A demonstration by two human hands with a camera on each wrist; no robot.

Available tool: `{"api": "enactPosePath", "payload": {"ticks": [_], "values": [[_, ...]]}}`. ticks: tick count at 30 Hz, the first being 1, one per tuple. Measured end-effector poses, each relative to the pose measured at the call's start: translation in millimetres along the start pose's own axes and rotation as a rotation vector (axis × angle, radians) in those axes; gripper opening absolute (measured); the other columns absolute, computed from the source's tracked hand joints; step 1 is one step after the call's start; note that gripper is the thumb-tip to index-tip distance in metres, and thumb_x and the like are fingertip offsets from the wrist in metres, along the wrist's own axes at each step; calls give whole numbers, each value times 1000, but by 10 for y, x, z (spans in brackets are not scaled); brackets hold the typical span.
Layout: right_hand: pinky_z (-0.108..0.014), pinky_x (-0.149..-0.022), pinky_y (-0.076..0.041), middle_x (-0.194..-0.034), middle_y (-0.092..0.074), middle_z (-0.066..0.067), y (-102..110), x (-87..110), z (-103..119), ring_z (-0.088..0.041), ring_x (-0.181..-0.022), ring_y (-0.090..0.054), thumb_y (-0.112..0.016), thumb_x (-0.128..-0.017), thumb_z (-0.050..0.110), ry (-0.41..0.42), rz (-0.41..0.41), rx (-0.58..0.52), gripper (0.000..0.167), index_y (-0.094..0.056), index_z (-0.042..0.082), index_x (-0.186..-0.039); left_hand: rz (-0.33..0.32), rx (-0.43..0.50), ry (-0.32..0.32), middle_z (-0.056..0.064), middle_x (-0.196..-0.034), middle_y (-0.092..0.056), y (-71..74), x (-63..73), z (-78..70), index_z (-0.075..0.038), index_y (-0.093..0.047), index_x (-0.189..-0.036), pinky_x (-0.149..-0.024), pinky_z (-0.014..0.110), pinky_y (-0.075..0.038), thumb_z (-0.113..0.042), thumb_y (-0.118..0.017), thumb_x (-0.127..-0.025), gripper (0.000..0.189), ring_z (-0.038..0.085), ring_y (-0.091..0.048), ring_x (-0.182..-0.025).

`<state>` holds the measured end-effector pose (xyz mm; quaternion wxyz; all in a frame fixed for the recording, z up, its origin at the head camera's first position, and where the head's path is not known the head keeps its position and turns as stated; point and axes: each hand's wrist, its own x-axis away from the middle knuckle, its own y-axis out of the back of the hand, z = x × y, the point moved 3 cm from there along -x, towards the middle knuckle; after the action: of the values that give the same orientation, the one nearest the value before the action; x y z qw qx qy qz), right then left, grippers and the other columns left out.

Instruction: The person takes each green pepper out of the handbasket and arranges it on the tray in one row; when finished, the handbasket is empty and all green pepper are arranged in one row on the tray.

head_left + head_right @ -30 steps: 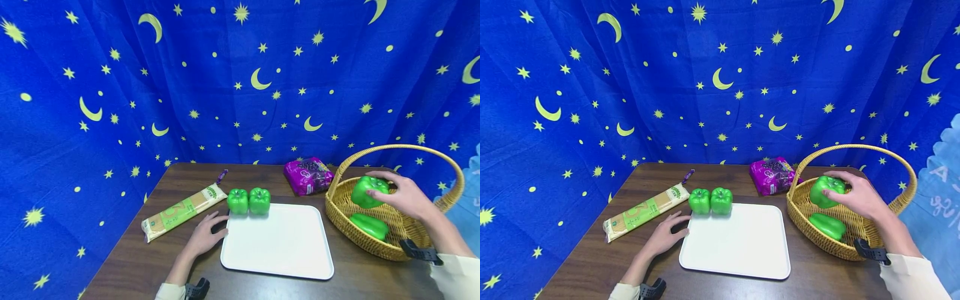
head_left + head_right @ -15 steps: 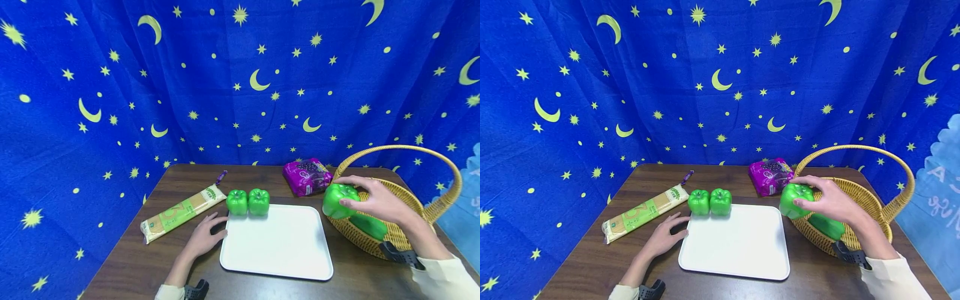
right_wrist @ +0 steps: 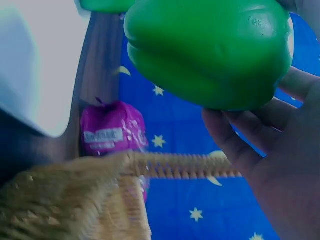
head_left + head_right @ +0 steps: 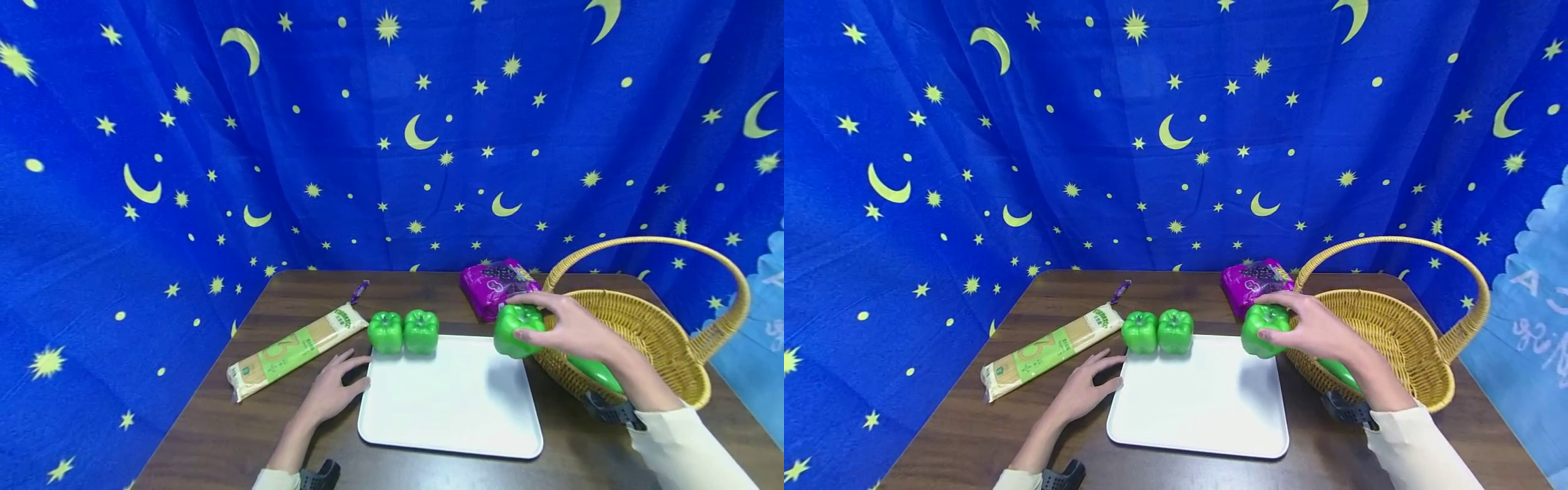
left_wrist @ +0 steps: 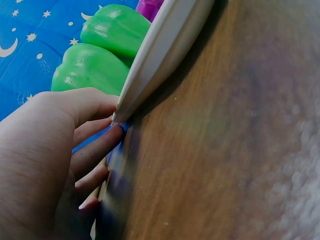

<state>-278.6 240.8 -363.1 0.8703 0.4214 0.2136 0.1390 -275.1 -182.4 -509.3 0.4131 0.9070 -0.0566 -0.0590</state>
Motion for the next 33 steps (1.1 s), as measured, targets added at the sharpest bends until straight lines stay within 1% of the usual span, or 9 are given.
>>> {"api": "enactPosePath", "payload": {"ticks": [3,6,9,12,15,21,28,30,33], "values": [[-40,-73,-49,-106,-61,1,-89,-75,8,-18,-88,-56,-76,-81,44,0,4,-18,56,-59,22,-129,-6,-2,-8,13,-147,-41,12,-8,-2,-36,-63,-125,-102,71,-21,-41,-67,-87,38,46,-27,-136],[-40,-75,-49,-108,-62,0,-187,-124,-5,-18,-89,-56,-77,-79,44,-7,8,-56,58,-59,21,-129,5,-2,-2,13,-147,-41,16,-24,-9,-36,-63,-125,-102,71,-21,-42,-67,-88,38,45,-26,-136],[-37,-74,-50,-107,-62,-1,-298,-177,-26,-18,-89,-57,-77,-79,44,-8,28,-95,60,-59,19,-130,18,-2,21,11,-148,-40,12,-33,-11,-38,-62,-125,-102,70,-20,-43,-67,-87,38,43,-26,-137],[-36,-73,-50,-105,-62,0,-401,-247,-42,-17,-88,-58,-77,-79,43,1,56,-123,60,-59,19,-130,18,1,20,12,-148,-40,8,-30,-10,-38,-62,-125,-102,70,-20,-43,-67,-87,38,43,-26,-137],[-35,-74,-50,-105,-63,0,-491,-324,-63,-16,-88,-58,-77,-79,44,19,76,-122,61,-58,18,-131,13,2,9,12,-148,-40,7,-21,-9,-37,-63,-125,-102,70,-21,-42,-67,-87,38,43,-26,-137],[-39,-79,-49,-110,-63,-1,-638,-485,-79,-18,-93,-58,-79,-76,45,-19,91,-125,63,-58,22,-131,9,3,7,12,-148,-40,17,-8,-3,-37,-63,-125,-103,70,-21,-41,-67,-87,38,44,-26,-137],[-39,-82,-50,-110,-63,-4,-817,-638,-101,-18,-93,-58,-81,-74,42,-3,114,-98,64,-60,12,-127,13,4,14,13,-148,-40,9,6,-1,-36,-63,-125,-103,70,-21,-40,-67,-87,38,44,-26,-137],[-39,-82,-50,-111,-63,-5,-858,-662,-107,-18,-94,-59,-81,-74,41,-9,125,-94,64,-60,12,-127,14,4,18,13,-148,-40,8,10,-2,-36,-63,-125,-103,70,-21,-41,-67,-87,39,44,-26,-137],[-43,-88,-49,-119,-61,-6,-900,-694,-120,-22,-103,-58,-82,-74,38,-29,136,-98,64,-59,15,-130,12,4,16,13,-148,-40,12,9,-5,-36,-63,-126,-103,70,-21,-41,-67,-88,39,44,-26,-137]]}}
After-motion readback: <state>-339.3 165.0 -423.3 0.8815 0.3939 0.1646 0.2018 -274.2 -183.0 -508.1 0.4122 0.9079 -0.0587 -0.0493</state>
